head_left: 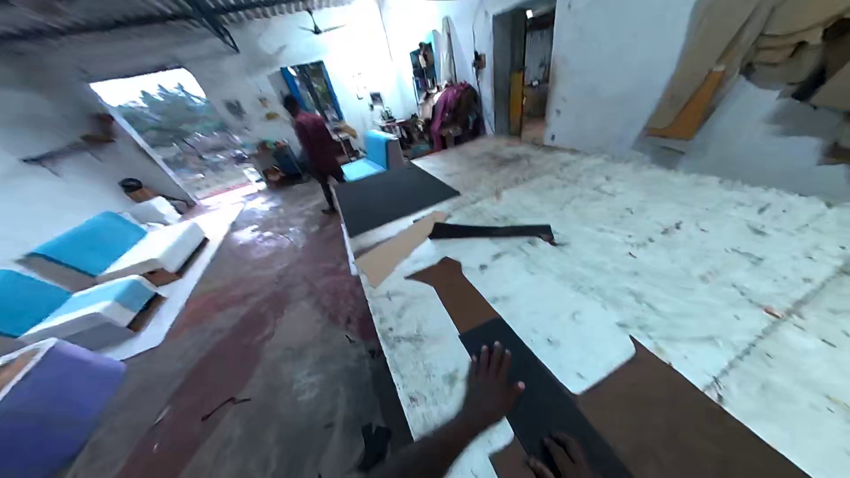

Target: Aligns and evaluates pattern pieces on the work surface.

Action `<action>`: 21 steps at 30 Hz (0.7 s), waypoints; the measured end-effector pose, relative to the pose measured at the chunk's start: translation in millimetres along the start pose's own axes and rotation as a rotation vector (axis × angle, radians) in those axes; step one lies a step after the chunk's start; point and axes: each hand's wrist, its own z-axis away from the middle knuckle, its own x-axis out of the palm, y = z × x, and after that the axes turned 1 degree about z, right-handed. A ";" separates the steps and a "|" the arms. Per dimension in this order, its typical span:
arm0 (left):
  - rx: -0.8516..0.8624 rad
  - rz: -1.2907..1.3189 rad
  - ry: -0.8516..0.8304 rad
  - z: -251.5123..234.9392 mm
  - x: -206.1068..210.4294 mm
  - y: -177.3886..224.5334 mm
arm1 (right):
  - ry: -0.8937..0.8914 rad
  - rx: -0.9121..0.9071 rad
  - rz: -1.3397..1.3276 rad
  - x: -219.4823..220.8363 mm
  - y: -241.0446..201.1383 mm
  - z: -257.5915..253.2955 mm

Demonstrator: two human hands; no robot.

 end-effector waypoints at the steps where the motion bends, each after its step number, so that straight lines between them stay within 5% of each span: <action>1: 0.045 -0.026 -0.037 -3.4 1.4 2.9 | 0.018 -0.007 0.029 1.3 2.6 2.6; 11: 0.249 -0.120 -0.093 -38.7 19.1 -25.4 | 0.166 -0.059 0.114 12.9 8.4 0.1; 21: 0.267 -0.115 -0.065 -46.4 23.3 -35.8 | 0.071 0.014 0.138 -2.2 12.5 -4.5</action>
